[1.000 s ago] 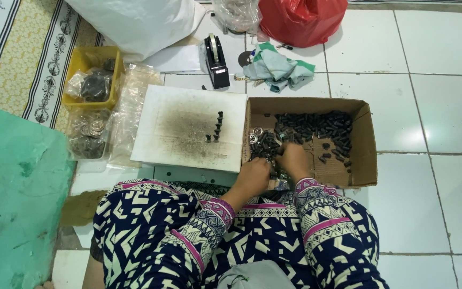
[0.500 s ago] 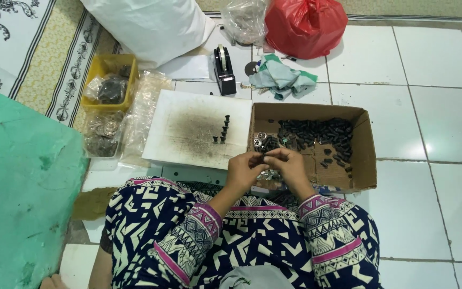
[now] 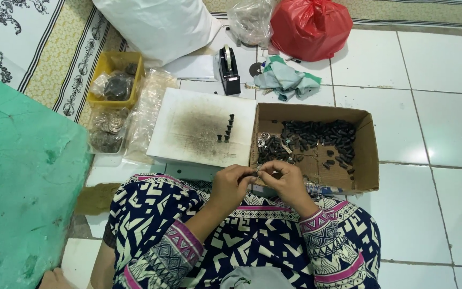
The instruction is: Assembling small metal components by picking them from a box and inserting them into a template board.
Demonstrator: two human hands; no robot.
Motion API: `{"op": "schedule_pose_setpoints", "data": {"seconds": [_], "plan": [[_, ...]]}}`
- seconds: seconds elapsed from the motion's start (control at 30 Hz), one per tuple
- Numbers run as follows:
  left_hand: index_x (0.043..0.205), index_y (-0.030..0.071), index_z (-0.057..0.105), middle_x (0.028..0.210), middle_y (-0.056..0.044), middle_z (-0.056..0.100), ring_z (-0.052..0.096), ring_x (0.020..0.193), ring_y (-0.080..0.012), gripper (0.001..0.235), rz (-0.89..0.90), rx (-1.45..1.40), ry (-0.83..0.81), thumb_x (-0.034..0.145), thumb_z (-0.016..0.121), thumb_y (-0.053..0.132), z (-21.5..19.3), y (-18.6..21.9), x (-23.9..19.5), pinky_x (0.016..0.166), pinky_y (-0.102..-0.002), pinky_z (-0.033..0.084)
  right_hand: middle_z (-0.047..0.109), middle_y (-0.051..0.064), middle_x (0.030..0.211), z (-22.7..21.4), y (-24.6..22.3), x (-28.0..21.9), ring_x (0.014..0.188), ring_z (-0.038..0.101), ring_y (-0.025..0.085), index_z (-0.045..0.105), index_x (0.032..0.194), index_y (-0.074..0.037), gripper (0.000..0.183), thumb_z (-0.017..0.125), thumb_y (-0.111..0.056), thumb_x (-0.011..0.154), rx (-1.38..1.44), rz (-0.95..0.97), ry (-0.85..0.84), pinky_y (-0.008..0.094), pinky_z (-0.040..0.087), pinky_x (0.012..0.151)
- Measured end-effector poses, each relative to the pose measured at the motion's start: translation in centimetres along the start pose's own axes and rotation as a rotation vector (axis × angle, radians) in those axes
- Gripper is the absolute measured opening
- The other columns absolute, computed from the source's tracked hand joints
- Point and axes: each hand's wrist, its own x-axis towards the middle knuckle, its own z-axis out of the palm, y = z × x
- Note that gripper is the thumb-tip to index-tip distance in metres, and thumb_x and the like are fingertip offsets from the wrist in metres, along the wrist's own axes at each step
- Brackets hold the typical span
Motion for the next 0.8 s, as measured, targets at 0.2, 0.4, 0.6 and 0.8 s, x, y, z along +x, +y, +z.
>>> {"op": "schedule_pose_setpoints", "data": {"seconds": [0.2,0.4,0.6,0.8], "plan": [[0.099,-0.002,0.077,0.078,-0.02,0.075,0.077,0.071,-0.0266,0.014,-0.16,-0.296,-0.002,0.086,0.076,0.001,-0.1,-2.2,-0.8,0.059,-0.03,0.063,0.072,0.013,0.067,-1.0,0.6,0.3,0.063,0.064,0.017,0.079,0.092,-0.003,0.007,0.078,-0.009,0.088,0.132,-0.025,0.142,0.033,0.061,0.06],[0.104,0.001,0.079,0.087,-0.02,0.076,0.077,0.08,-0.0299,0.017,-0.189,-0.432,0.0,0.087,0.077,0.002,0.6,-2.7,0.1,0.063,-0.032,0.066,0.071,0.011,0.066,0.6,-0.3,-0.2,0.065,0.067,0.018,0.081,0.089,-0.003,0.005,0.079,-0.005,0.085,0.023,-0.161,0.087,0.03,0.059,0.057],[0.103,0.001,0.08,0.089,-0.019,0.076,0.076,0.081,-0.0276,0.017,-0.221,-0.473,0.001,0.086,0.077,0.0,0.6,-3.3,0.1,0.065,-0.033,0.066,0.072,0.011,0.069,1.0,-0.3,0.2,0.068,0.067,0.018,0.08,0.089,-0.004,0.005,0.076,-0.003,0.085,-0.107,-0.231,0.069,0.029,0.059,0.058],[0.102,0.0,0.079,0.086,-0.02,0.075,0.076,0.078,-0.0283,0.017,-0.225,-0.437,-0.039,0.086,0.075,-0.003,0.2,-3.9,0.5,0.064,-0.033,0.068,0.071,0.013,0.067,0.8,-0.8,0.4,0.066,0.068,0.021,0.079,0.089,-0.003,0.004,0.078,-0.007,0.087,-0.203,-0.283,0.007,0.032,0.059,0.054]]}}
